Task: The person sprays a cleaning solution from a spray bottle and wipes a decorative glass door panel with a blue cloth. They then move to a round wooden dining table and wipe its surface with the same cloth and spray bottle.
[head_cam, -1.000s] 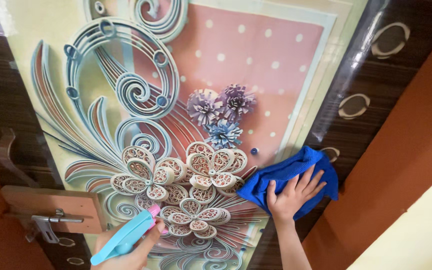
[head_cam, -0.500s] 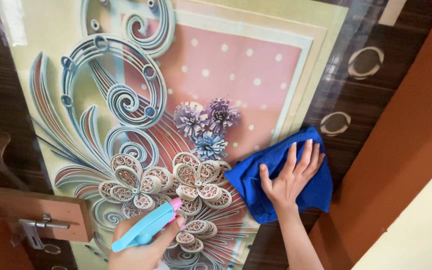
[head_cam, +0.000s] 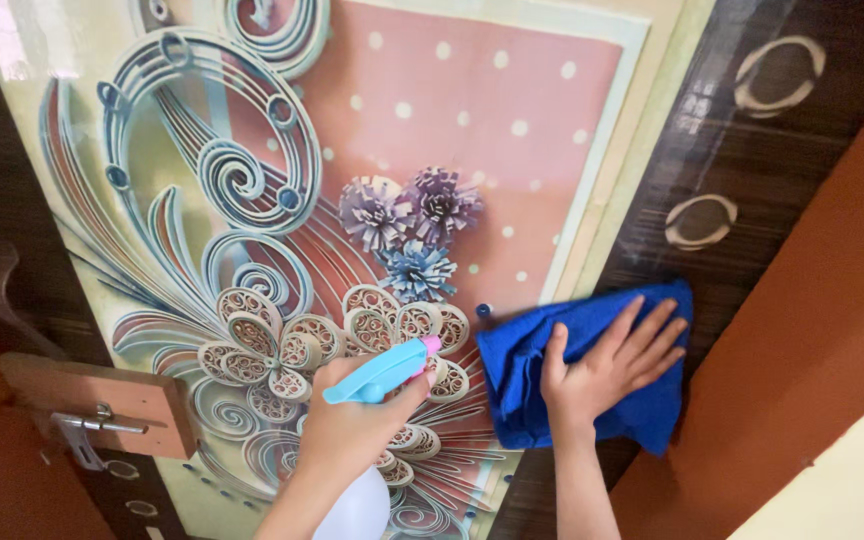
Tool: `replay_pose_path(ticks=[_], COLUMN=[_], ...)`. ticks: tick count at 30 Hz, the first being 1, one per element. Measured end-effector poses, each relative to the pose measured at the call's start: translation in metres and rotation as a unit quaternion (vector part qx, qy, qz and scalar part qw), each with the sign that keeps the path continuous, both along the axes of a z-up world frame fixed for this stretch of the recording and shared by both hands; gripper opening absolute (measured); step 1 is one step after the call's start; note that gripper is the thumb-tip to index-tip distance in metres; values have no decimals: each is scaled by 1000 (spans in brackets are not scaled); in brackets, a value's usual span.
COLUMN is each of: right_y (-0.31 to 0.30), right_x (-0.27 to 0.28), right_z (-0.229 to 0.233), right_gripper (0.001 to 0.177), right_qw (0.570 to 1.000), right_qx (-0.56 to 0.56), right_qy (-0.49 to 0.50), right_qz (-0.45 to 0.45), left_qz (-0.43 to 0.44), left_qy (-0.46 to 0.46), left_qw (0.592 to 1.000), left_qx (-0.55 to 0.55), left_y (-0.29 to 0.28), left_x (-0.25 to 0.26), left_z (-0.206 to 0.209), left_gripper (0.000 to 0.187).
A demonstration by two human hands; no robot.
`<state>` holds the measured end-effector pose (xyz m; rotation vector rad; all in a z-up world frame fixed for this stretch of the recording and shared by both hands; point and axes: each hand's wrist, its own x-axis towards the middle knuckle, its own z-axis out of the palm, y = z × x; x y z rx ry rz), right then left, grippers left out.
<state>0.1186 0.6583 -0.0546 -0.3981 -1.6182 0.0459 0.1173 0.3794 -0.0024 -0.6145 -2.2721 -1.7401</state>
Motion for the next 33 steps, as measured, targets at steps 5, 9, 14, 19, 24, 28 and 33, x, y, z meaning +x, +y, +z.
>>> replay_pose_path(ticks=[5,9,14,19,24,28,33], right_y=[8,3,-7,-4,-1,14,17], right_x=[-2,-7,-14,-20,-11,-8,-3], right_z=[-85,-162,-230,-243,-221,-179,-137], right_gripper=[89,92,91,93,95,95,91], right_qw=[996,988,980,978,984,992,998], right_qx=[-89,-144,-182,-185,-166,-117,-59], right_qy=[28,40,47,60,44,34,-1], right_qz=[-16,-38,-66,-68,-41,-16,5], left_qz=[-56,-61,-29,-30,-37,-11,6], left_qy=[25,-62,-106,-21,62,20,10], left_qw=[996,995,994,998,997,999,999], left_qx=[69,51,23,-46,17,-26,-30], left_y=[14,21,23,5,-5,-13,-23], left_x=[-5,-8,-12,-22,-22,-21,-20], left_z=[-30,-53,-79,-103,-113,-111,-108], left_gripper=[20,21,19,19,22,23,22])
